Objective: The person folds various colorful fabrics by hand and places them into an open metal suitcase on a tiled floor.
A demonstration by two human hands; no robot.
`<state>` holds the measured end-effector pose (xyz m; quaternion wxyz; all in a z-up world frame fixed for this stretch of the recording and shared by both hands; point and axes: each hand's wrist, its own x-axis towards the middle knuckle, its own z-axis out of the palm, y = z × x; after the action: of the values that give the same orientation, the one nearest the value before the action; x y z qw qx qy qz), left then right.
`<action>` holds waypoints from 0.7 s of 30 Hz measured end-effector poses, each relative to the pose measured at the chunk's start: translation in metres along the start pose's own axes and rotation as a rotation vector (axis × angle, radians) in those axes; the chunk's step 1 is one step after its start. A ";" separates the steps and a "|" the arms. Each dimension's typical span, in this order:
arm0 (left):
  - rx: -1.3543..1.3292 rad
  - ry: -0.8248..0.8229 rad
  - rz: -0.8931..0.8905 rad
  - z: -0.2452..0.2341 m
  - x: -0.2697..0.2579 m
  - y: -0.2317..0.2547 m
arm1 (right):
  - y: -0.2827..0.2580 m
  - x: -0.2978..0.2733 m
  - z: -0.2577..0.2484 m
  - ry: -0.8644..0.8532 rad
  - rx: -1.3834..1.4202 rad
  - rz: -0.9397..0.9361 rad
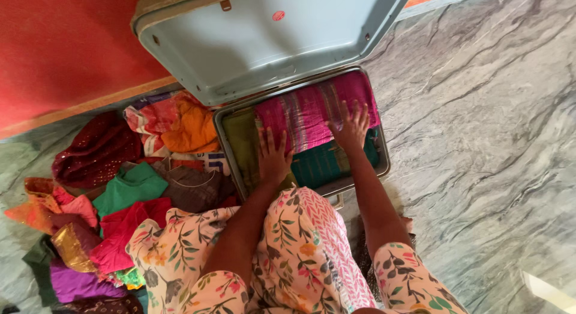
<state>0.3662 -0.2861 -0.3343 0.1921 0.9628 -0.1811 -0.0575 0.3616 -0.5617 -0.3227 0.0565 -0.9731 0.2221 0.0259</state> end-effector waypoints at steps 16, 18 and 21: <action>-0.121 -0.471 -0.064 -0.034 0.033 -0.008 | -0.012 0.035 -0.015 -0.288 0.025 0.017; -0.035 -0.463 -0.078 -0.036 0.025 0.004 | -0.011 0.026 -0.018 -0.279 0.031 -0.015; 0.087 -0.551 -0.030 -0.047 0.003 0.009 | -0.009 -0.011 -0.022 -0.319 0.111 -0.119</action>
<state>0.3746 -0.2784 -0.2879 0.0934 0.9208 -0.2144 -0.3122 0.3563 -0.5522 -0.2992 0.1459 -0.9635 0.1533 0.1642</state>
